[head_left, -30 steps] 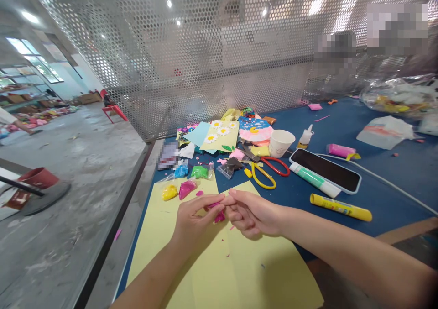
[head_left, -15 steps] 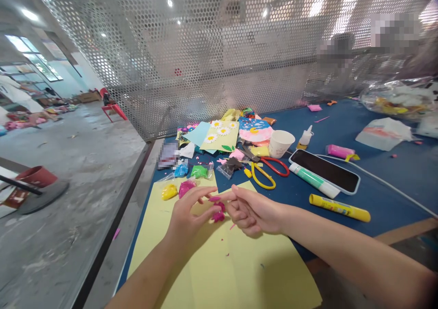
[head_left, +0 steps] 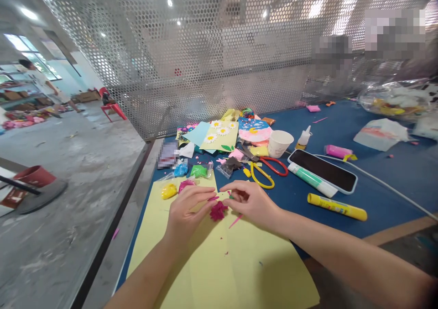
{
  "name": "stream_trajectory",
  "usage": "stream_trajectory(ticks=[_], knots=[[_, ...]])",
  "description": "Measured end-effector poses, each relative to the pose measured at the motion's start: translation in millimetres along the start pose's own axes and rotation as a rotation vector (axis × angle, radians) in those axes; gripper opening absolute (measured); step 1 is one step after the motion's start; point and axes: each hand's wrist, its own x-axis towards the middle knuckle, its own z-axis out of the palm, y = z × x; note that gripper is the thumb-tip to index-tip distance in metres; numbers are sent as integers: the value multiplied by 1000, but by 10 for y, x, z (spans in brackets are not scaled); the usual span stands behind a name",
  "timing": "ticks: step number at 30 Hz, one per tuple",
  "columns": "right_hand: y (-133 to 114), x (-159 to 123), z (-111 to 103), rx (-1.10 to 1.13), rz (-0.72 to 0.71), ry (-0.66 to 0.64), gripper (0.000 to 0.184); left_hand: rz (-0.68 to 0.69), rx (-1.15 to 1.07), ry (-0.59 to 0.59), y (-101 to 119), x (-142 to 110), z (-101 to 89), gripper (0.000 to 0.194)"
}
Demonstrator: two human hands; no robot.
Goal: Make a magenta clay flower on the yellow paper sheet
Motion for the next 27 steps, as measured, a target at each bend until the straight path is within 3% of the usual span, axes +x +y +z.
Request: stream_trajectory(ticks=[3, 5, 14, 18, 20, 23, 27], knots=[[21, -4, 27, -163, -193, 60, 17, 14, -8, -10, 1, -9, 20, 8], [16, -7, 27, -180, -243, 72, 17, 23, -15, -14, -3, -14, 30, 9], [-5, 2, 14, -182, -155, 39, 16, -29, -34, -52, 20, -11, 24, 7], [37, 19, -13, -178, -137, 38, 14, -190, -125, -61, -20, -36, -24, 41], [65, 21, -30, -205, -158, -9, 14, -272, -226, -2, -65, -55, -42, 52], [90, 18, -53, -310, -194, -157, 14, -346, -326, 83, -124, -78, -41, 48], [96, 42, -124, -429, -210, -296, 14, -347, -315, 67, -121, -75, -24, 43]])
